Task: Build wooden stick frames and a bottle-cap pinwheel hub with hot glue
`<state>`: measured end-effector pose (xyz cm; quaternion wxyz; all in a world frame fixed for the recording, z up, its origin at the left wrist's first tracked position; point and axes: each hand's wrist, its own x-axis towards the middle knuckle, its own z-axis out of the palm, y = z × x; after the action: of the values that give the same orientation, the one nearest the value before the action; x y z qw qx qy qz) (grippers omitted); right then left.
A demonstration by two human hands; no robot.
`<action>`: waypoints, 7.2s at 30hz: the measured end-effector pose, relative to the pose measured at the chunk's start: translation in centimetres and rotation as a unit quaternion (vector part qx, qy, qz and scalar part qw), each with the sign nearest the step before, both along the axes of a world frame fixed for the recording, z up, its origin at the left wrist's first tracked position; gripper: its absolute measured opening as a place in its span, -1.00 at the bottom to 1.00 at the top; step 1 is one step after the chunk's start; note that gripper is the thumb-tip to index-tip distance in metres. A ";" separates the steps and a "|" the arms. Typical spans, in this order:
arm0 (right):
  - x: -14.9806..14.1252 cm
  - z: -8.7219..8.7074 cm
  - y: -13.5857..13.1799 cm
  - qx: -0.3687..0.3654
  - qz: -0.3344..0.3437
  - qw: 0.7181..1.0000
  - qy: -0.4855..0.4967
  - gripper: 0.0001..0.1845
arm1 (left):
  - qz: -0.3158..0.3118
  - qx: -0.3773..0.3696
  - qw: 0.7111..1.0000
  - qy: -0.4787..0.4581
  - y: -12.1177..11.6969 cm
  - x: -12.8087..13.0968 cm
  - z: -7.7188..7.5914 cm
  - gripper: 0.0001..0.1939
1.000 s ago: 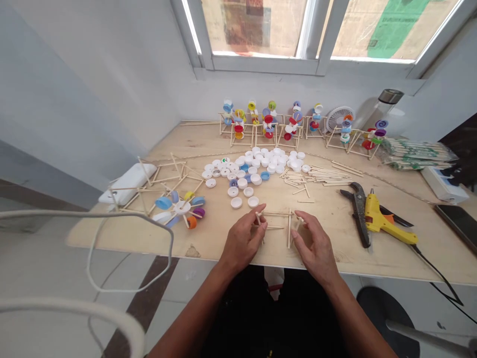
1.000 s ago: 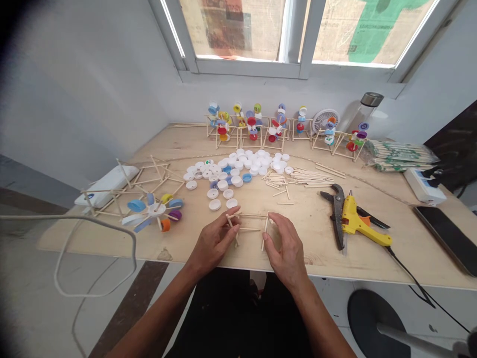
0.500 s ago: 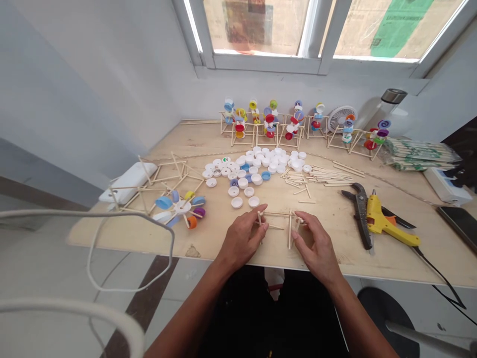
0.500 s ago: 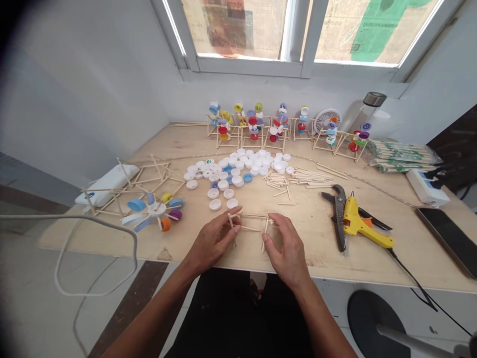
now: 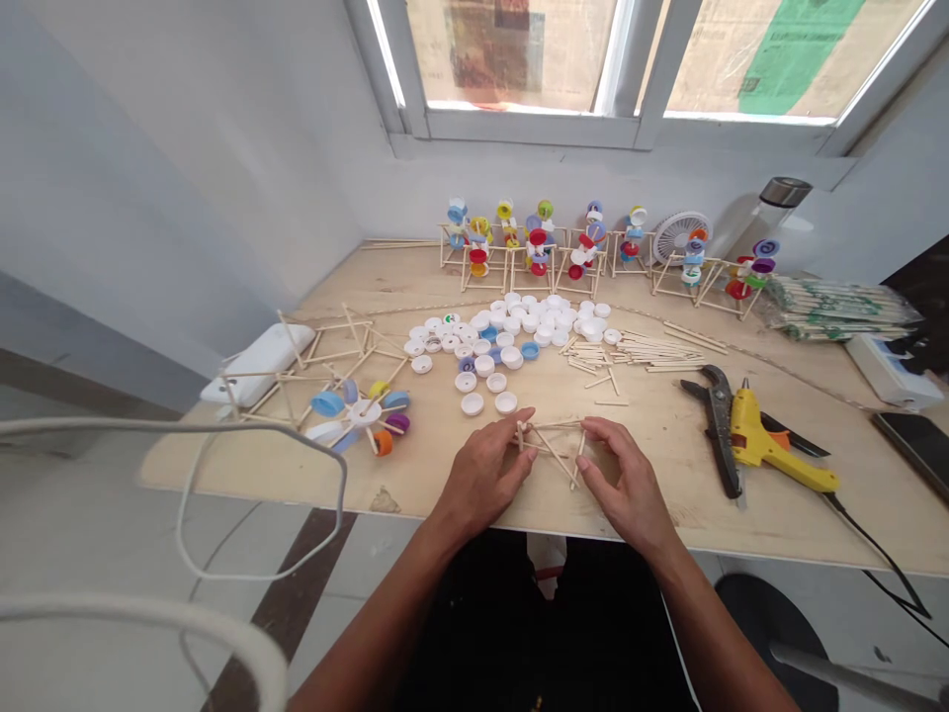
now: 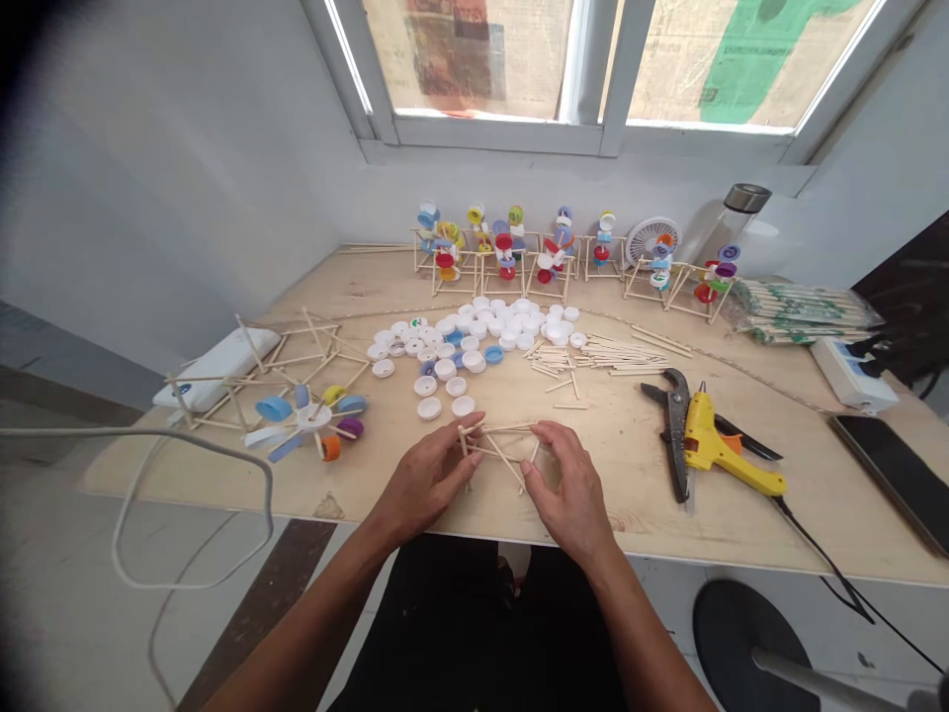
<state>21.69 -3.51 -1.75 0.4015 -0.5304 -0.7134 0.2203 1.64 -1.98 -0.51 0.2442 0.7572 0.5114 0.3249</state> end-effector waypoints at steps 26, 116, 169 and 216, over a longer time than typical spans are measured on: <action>-1.0 -0.5 -0.5 0.069 -0.011 0.975 -0.210 -0.92 | 0.049 -0.082 0.989 -0.114 -1.0 -0.6 -0.3 -0.59; -4.4 -0.8 -1.2 -0.024 0.012 0.999 -0.040 -0.78 | -0.029 -0.113 0.988 -0.097 -2.7 0.7 1.5 -0.71; -4.5 -0.6 -1.5 -0.036 -0.014 0.999 -0.033 -0.87 | 0.172 0.168 0.970 0.028 -3.5 -2.8 -1.6 -0.82; 2.1 0.2 -2.2 -0.117 -0.108 0.987 0.036 -0.70 | 0.123 0.001 0.991 -0.046 -2.4 0.0 -1.7 -0.70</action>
<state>23.76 -5.70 -1.58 0.3836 -0.6395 -0.6064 0.2760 1.61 -4.39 -2.16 0.2253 0.6728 0.5886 0.3874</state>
